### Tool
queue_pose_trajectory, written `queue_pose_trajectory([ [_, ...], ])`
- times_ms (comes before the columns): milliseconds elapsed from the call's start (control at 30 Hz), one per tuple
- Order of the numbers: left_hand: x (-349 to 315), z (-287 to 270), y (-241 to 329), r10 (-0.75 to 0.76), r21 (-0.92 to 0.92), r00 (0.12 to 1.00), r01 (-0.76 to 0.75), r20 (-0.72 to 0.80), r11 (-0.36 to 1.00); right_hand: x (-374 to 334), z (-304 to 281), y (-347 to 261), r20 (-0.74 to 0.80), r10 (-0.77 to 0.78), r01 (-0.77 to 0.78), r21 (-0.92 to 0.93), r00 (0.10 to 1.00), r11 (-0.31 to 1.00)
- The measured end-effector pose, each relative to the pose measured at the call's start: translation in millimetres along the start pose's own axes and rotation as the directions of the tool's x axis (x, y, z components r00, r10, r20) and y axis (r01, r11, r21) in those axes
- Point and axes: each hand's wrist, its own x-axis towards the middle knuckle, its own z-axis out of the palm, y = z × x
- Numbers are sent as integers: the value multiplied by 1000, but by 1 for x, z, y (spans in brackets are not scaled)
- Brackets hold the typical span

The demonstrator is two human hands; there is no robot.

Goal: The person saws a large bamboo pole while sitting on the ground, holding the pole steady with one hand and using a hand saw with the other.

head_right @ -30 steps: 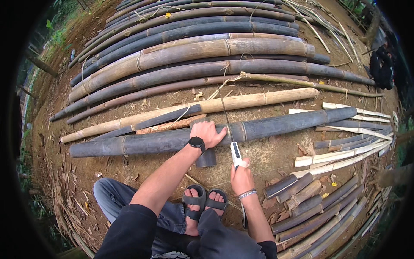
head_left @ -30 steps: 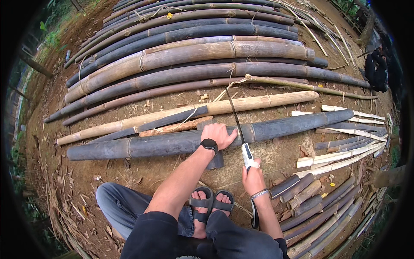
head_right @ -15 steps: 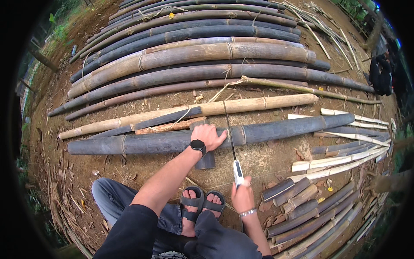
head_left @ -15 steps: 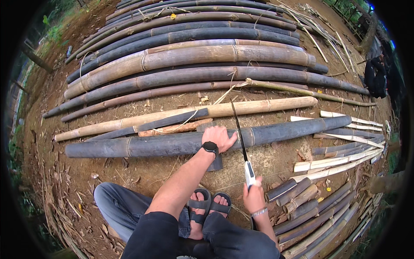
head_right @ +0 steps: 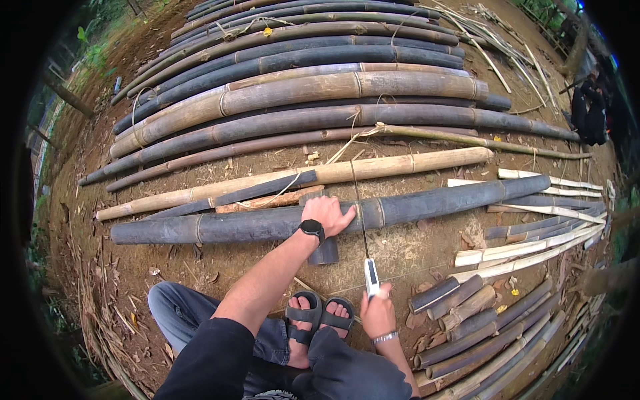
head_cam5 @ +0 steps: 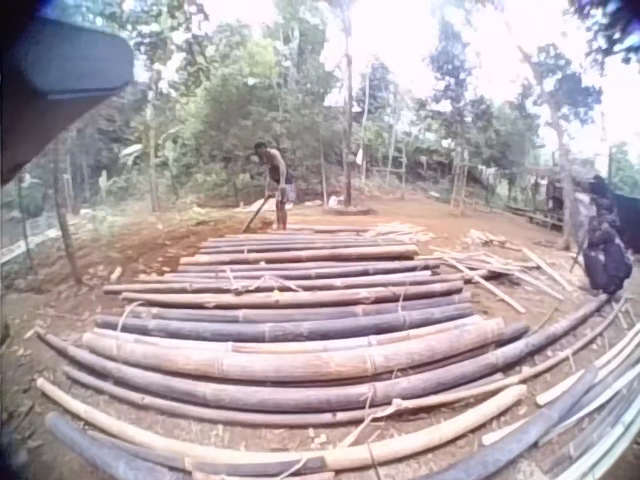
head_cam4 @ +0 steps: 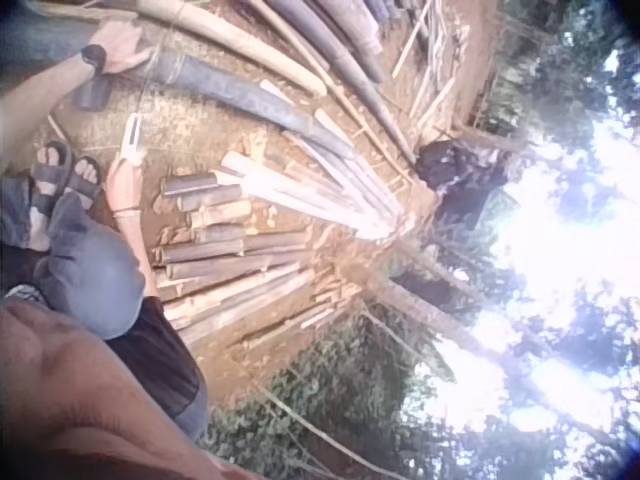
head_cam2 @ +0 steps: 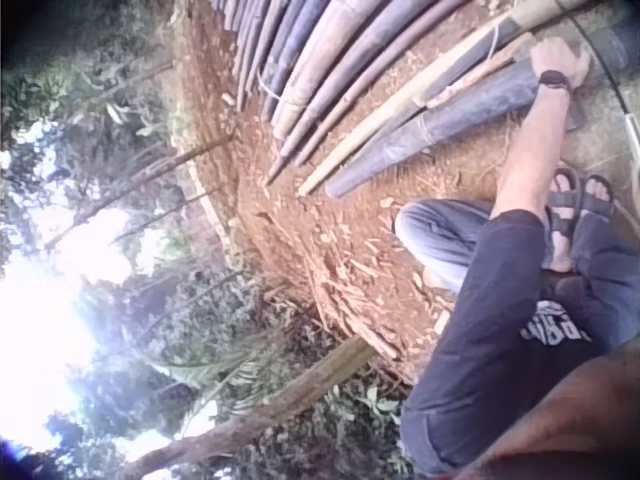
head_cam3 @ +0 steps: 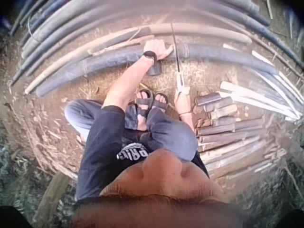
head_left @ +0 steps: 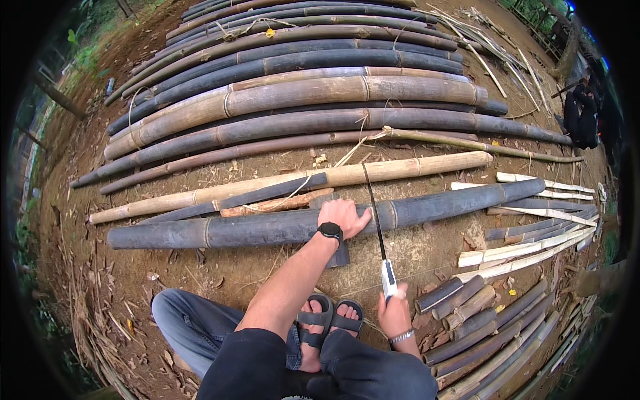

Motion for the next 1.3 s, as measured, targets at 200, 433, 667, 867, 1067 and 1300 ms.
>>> queue_pose_trajectory([
  [200, -1, -2, -1, 12, -11, 1000, -13, -23, 1000, 64, 14, -14, -53, -44, 43, -19, 998, 999],
  [433, 6, 1, 4, 26, 5, 999, -26, -22, 1000, -27, -15, 41, -46, 63, -58, 106, 997, 993],
  [667, 6, 5, 4, -19, 56, 998, 22, -63, 998, -28, -30, 82, -339, 202, -79, 344, 919, 936],
  [867, 9, 8, 7, -1, 109, 996, 11, -93, 994, 7, -27, 56, -387, 374, 20, 717, 843, 697],
  [1067, 9, 11, 6, -15, 109, 995, 25, -98, 994, 11, -24, 62, -380, 297, 67, 707, 876, 704],
  [1300, 10, 10, 6, -20, 115, 996, 30, -84, 993, -9, -11, 97, -390, 307, -61, 530, 868, 846],
])
